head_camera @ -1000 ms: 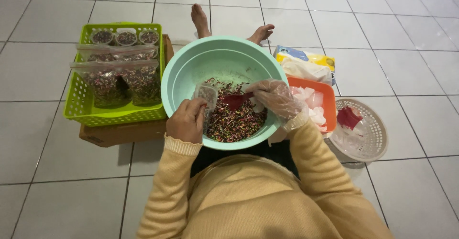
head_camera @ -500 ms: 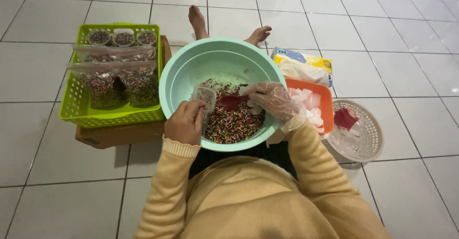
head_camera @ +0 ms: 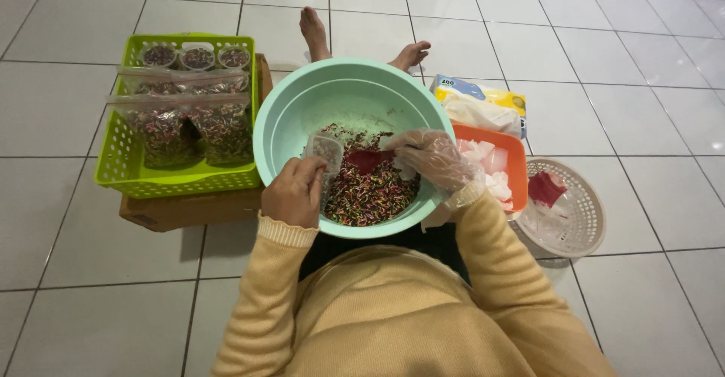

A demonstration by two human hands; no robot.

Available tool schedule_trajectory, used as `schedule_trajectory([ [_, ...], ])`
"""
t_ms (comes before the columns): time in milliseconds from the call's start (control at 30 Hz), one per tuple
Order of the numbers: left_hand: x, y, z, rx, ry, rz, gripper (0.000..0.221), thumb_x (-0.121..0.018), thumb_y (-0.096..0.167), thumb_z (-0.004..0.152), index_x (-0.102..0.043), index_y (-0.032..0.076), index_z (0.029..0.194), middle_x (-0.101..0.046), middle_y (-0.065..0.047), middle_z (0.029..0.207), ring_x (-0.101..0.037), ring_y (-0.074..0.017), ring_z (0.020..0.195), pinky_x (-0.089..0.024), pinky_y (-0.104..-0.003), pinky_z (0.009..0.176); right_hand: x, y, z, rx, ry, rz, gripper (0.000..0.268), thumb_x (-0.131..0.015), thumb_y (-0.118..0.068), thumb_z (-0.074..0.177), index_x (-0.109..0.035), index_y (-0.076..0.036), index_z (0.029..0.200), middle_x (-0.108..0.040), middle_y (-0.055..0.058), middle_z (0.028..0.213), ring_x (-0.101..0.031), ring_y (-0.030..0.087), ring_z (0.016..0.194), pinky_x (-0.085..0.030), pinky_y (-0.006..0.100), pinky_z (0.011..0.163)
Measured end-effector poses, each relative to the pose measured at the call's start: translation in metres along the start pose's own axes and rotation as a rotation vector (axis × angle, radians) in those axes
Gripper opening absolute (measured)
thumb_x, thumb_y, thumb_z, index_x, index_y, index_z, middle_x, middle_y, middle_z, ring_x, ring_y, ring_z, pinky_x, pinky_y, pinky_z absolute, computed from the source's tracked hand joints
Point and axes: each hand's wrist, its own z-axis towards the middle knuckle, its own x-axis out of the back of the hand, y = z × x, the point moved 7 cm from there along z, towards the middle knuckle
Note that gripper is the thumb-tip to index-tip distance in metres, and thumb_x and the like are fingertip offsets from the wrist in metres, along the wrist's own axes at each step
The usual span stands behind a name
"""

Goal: Scoop sprinkles from a large bowl into a small plastic container using a spoon.

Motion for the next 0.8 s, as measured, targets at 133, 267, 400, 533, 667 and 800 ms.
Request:
schedule_trajectory([
  [133,-0.001,-0.001,-0.001,-0.017,0.002,0.015,0.012,-0.063,0.029,0.100,-0.065,0.033,0.111,-0.055,0.002,0.083,-0.069,-0.0265,0.072,-0.060,-0.038,0.063,0.003,0.002,0.002,0.015,-0.007,0.008,0.019,-0.072,-0.004,0.086,-0.075,0.003,0.103,-0.064,0.019,0.082,-0.071,0.025,0.069,-0.065,0.034,0.055],
  [267,-0.003,-0.002,-0.001,-0.027,0.015,0.018,0.012,-0.063,0.029,0.100,-0.066,0.033,0.111,-0.055,0.001,0.083,-0.069,-0.0262,0.073,-0.060,-0.038,0.064,0.006,0.009,0.007,0.056,-0.072,-0.051,0.020,-0.070,-0.007,0.088,-0.075,0.002,0.106,-0.066,0.018,0.081,-0.071,0.022,0.066,-0.065,0.032,0.055],
  [400,-0.003,-0.004,-0.001,-0.039,0.033,0.049,0.013,-0.064,0.029,0.099,-0.065,0.033,0.110,-0.056,0.001,0.083,-0.069,-0.0261,0.073,-0.060,-0.038,0.064,0.003,-0.010,0.001,0.121,-0.077,-0.060,0.020,-0.073,-0.009,0.085,-0.077,-0.001,0.102,-0.068,0.019,0.071,-0.069,0.019,0.053,-0.062,0.030,0.049],
  [533,0.002,0.001,-0.003,-0.093,0.061,0.039,0.012,-0.067,0.028,0.097,-0.067,0.031,0.109,-0.056,0.002,0.085,-0.070,-0.0241,0.076,-0.060,-0.035,0.065,0.004,-0.012,0.000,0.093,-0.100,0.003,0.021,-0.070,-0.002,0.085,-0.074,0.003,0.105,-0.071,0.022,0.081,-0.072,0.023,0.059,-0.061,0.032,0.054],
  [667,-0.002,0.000,-0.006,-0.061,0.053,0.051,0.023,-0.066,0.027,0.095,-0.064,0.038,0.115,-0.056,0.002,0.086,-0.070,-0.0262,0.074,-0.061,-0.040,0.065,0.005,-0.019,-0.005,0.096,-0.019,-0.150,0.022,-0.066,-0.006,0.091,-0.075,-0.005,0.112,-0.073,0.017,0.095,-0.068,0.013,0.076,-0.055,0.024,0.064],
  [800,-0.001,0.000,-0.007,-0.051,0.043,0.036,0.018,-0.064,0.029,0.098,-0.063,0.037,0.114,-0.054,0.003,0.084,-0.069,-0.0269,0.070,-0.060,-0.041,0.062,0.014,-0.020,-0.001,0.163,-0.089,-0.113,0.024,-0.062,-0.006,0.095,-0.070,0.000,0.117,-0.073,0.018,0.098,-0.069,0.014,0.075,-0.058,0.026,0.062],
])
